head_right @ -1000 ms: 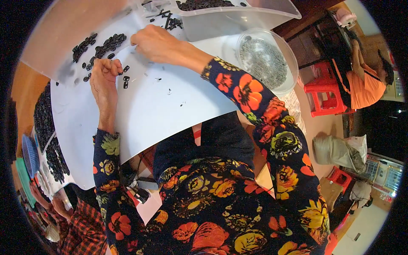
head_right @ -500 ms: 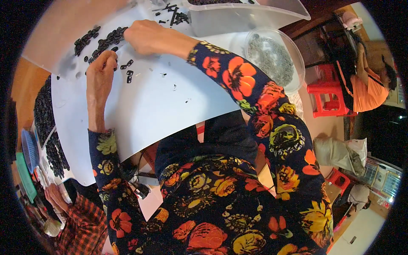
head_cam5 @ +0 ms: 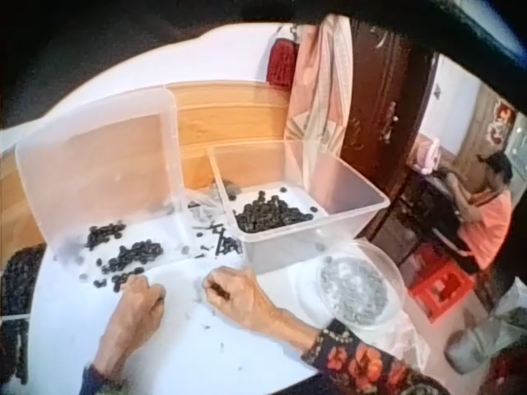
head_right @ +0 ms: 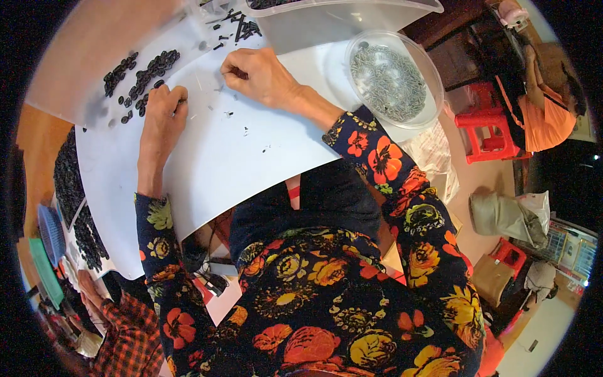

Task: The person assembles small plastic components by hand, picking up plastic pieces and inserting metal pins into them on a table.

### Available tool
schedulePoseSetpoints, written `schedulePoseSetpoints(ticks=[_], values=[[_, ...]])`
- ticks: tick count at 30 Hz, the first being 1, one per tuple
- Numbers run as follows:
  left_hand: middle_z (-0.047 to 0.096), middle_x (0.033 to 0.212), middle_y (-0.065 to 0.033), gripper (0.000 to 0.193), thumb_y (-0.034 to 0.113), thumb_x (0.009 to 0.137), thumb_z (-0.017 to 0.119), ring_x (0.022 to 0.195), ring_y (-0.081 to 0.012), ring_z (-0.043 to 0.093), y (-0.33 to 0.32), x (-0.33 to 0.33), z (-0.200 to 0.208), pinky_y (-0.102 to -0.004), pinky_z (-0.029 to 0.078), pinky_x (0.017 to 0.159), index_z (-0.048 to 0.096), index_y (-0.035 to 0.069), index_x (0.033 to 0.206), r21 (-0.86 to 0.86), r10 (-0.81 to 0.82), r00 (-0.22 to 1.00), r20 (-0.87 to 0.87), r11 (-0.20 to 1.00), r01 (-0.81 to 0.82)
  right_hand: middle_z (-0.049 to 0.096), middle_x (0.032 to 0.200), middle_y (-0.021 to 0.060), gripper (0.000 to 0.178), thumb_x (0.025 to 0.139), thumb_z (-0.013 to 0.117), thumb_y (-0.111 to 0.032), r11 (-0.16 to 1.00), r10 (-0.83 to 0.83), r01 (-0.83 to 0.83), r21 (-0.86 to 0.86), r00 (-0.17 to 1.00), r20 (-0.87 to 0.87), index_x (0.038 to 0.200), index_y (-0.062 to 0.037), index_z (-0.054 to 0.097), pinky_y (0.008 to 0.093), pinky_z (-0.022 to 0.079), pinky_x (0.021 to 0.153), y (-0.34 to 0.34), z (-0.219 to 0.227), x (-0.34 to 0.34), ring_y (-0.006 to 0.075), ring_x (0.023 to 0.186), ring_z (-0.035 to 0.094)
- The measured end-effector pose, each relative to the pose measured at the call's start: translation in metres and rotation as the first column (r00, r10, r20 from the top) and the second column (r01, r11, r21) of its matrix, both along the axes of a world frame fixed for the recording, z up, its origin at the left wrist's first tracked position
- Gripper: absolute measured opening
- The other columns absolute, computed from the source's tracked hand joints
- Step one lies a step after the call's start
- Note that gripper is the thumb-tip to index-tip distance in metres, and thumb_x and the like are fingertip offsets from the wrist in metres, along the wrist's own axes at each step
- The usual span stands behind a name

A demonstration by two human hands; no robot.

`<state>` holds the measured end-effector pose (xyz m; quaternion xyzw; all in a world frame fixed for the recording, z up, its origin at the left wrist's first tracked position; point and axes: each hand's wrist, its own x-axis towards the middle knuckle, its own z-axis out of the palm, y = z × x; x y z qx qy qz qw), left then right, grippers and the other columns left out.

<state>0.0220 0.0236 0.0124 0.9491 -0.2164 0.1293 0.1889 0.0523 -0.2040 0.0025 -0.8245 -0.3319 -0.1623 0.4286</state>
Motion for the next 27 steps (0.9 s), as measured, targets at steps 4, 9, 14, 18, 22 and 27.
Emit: schedulePoseSetpoints(ticks=[4,9,14,18,22,27], values=[[0.049,0.081,-0.0167,0.009,-0.002,0.075,0.055,0.084,-0.0332,0.046,0.001,0.0,-0.002,-0.0423,0.042,0.075,0.051,0.0,0.083,-0.023,0.016,1.0,0.022,1.0,-0.016,0.06,0.069,0.0001,0.007,0.081,0.062,-0.004,0.986,0.047,-0.02,0.168,0.986,-0.158,0.087,-0.0012,0.062,0.0218,0.047,0.06,0.01,0.0,-0.002,0.006,0.063,0.054],[0.049,0.081,-0.0169,0.009,-0.003,0.075,0.054,0.085,-0.034,0.046,0.001,0.0,0.001,-0.043,0.041,0.075,0.049,0.0,0.082,0.016,-0.021,1.0,0.004,1.0,0.021,0.058,0.073,-0.0025,0.009,0.083,0.061,-0.004,0.941,0.133,-0.022,0.337,0.941,-0.311,0.091,-0.0008,0.061,0.0207,0.047,0.063,0.023,0.002,0.001,0.0033,0.067,0.052],[0.05,0.082,-0.0169,0.008,-0.004,0.075,0.053,0.086,-0.0343,0.045,0.004,0.005,-0.002,-0.0432,0.041,0.076,0.048,-0.001,0.08,-0.013,-0.063,0.998,-0.016,0.998,0.063,0.057,0.078,-0.0035,0.012,0.083,0.06,-0.003,0.872,0.275,-0.085,0.481,0.899,-0.34,0.095,-0.0004,0.061,0.0196,0.046,0.066,0.036,0.004,0.005,0.0029,0.071,0.052],[0.051,0.083,-0.0176,0.007,-0.003,0.075,0.052,0.084,-0.0345,0.047,0.002,0.0,0.005,-0.0439,0.041,0.076,0.048,-0.002,0.081,0.004,-0.007,0.996,-0.091,1.0,0.007,0.057,0.078,-0.004,0.012,0.083,0.06,-0.002,0.885,0.273,-0.082,0.458,0.889,-0.369,0.095,-0.0009,0.061,0.0193,0.046,0.069,0.035,0.002,0.003,0.0027,0.071,0.052],[0.052,0.085,-0.0197,0.006,-0.002,0.076,0.052,0.083,-0.0363,0.048,0.002,0.0,0.004,-0.0449,0.042,0.075,0.047,-0.002,0.079,-0.052,0.065,0.988,-0.142,0.996,-0.073,0.058,0.08,-0.0032,0.013,0.083,0.058,-0.001,0.899,0.264,-0.075,0.432,0.879,-0.398,0.096,-0.0009,0.062,0.02,0.047,0.071,0.031,0.002,0.002,0.0033,0.074,0.053],[0.057,0.077,-0.0091,0.007,0.007,0.084,0.055,0.074,-0.0216,0.053,0.001,-0.001,0.008,-0.0332,0.043,0.068,0.055,0.0,0.082,-0.316,0.077,0.943,-0.324,0.931,-0.184,0.061,0.084,-0.0007,0.016,0.083,0.058,0.0,0.885,0.317,-0.123,0.449,0.866,-0.386,0.099,-0.0012,0.061,0.0211,0.048,0.074,0.031,0.002,-0.003,0.0047,0.078,0.056]])
